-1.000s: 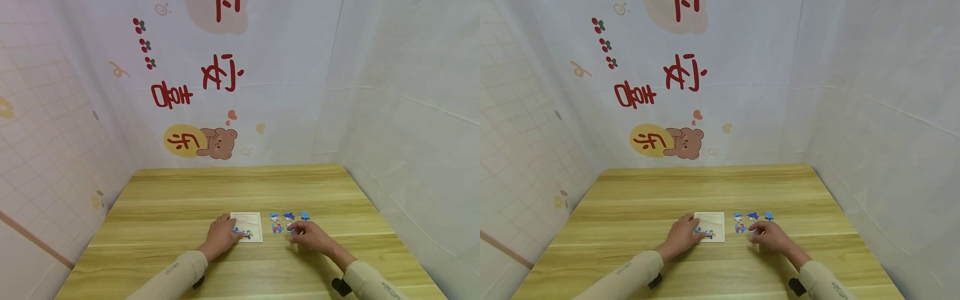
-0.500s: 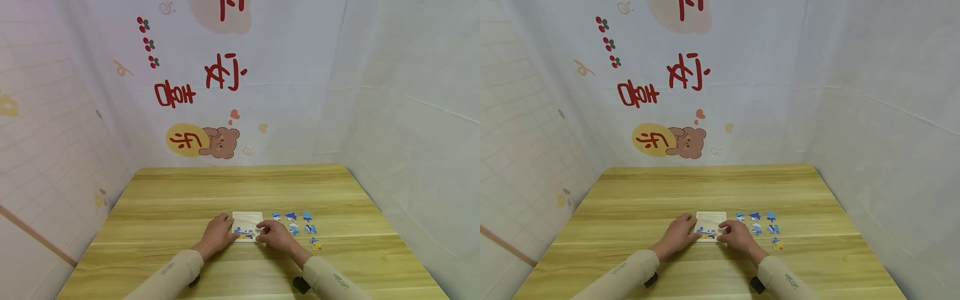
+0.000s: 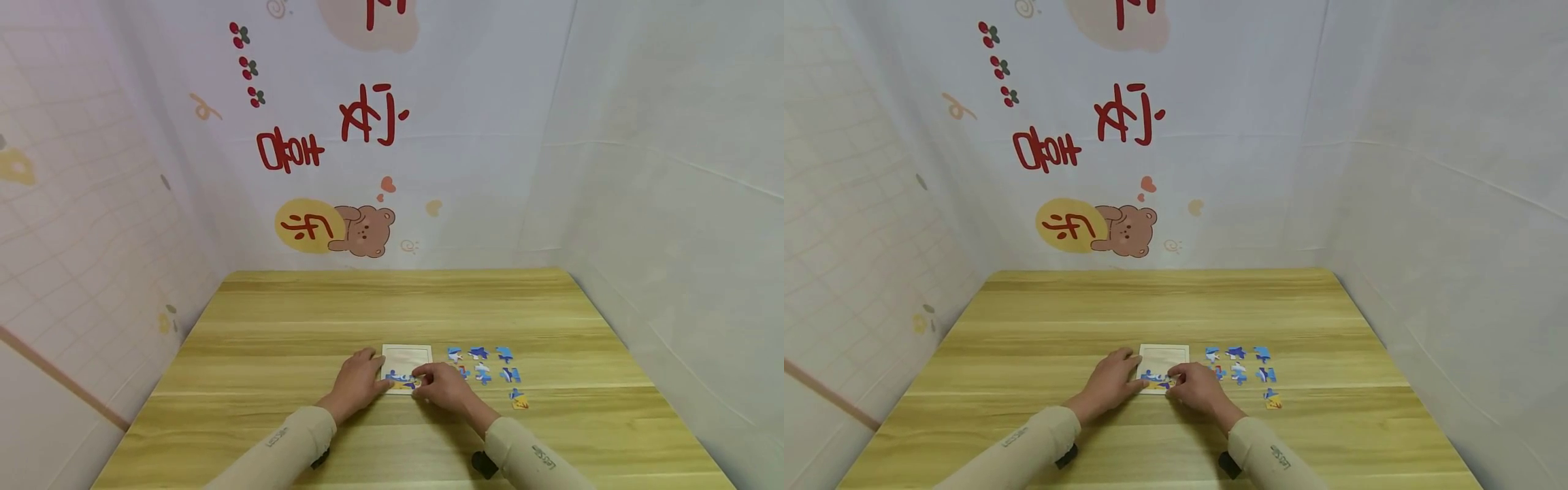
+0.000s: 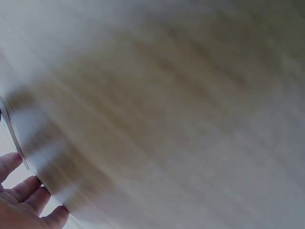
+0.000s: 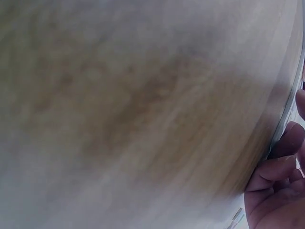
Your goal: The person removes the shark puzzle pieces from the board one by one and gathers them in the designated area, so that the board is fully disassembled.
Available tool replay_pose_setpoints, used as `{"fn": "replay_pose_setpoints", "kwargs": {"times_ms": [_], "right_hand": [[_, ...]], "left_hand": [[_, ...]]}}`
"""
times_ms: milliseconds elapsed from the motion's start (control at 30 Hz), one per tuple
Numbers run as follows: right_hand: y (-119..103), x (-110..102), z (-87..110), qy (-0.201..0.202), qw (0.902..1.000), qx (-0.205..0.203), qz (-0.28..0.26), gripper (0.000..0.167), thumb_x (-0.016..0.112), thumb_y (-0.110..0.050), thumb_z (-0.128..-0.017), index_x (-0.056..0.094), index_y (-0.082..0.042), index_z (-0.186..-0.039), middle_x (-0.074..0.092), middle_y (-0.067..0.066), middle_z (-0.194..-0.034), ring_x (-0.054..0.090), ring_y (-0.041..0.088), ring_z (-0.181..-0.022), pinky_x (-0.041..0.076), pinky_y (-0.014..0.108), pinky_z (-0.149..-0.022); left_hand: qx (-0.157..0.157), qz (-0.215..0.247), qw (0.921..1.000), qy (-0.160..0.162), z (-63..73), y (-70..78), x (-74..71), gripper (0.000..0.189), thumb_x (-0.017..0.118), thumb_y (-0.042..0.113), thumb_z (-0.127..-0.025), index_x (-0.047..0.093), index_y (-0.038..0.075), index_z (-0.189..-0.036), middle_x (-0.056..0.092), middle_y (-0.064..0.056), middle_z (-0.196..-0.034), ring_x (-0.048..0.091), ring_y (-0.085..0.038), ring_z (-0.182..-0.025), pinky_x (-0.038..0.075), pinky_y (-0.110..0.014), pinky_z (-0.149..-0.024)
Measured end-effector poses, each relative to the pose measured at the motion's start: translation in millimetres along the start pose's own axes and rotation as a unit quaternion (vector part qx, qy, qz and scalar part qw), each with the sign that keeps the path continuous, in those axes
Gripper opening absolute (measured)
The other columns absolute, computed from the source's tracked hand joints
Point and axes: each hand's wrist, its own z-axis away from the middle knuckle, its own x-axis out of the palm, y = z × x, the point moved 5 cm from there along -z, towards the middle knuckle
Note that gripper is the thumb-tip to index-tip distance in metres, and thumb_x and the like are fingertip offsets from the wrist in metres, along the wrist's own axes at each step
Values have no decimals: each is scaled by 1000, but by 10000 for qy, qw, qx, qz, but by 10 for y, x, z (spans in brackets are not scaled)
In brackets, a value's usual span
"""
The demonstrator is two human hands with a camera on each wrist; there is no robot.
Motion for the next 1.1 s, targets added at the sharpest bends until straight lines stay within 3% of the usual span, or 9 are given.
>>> {"fn": "replay_pose_setpoints", "kwargs": {"times_ms": [167, 400, 633, 1100], "right_hand": [[-3, 4, -8, 5, 9999, 87, -122, 31, 78, -5, -79, 70, 0, -108, 59, -1, -75, 51, 11, -64, 42, 26, -58], [-7, -12, -18, 278, 9995, 155, -19, 32, 81, -7, -75, 70, -5, -104, 64, 3, -92, 57, 16, -85, 47, 34, -76], [-10, 5, -44, 322, 9992, 52, -213, 33, 83, -5, -75, 70, -3, -105, 66, 1, -85, 60, 11, -74, 49, 29, -65], [7, 34, -42, 429, 9991, -17, -33, 33, 81, -6, -76, 70, -5, -107, 64, -1, -84, 57, 12, -73, 48, 29, -64]], "left_hand": [[-11, -46, 10000, -28, -3, 6, 3, 54, 73, 35, -90, 64, -2, -127, 55, -23, -132, 52, -40, -123, 42, -53, -101], [-52, -34, 9999, -82, -4, 26, -1, 53, 73, 35, -90, 64, -2, -127, 55, -23, -132, 51, -40, -123, 41, -53, -102], [-47, -44, 9999, -91, -7, 27, 3, 53, 73, 35, -90, 64, -2, -127, 55, -23, -132, 51, -41, -124, 41, -54, -101], [-63, -39, 9999, -93, 0, 37, -16, 53, 72, 35, -91, 64, -2, -128, 55, -24, -133, 51, -41, -125, 41, -54, -102]]}}
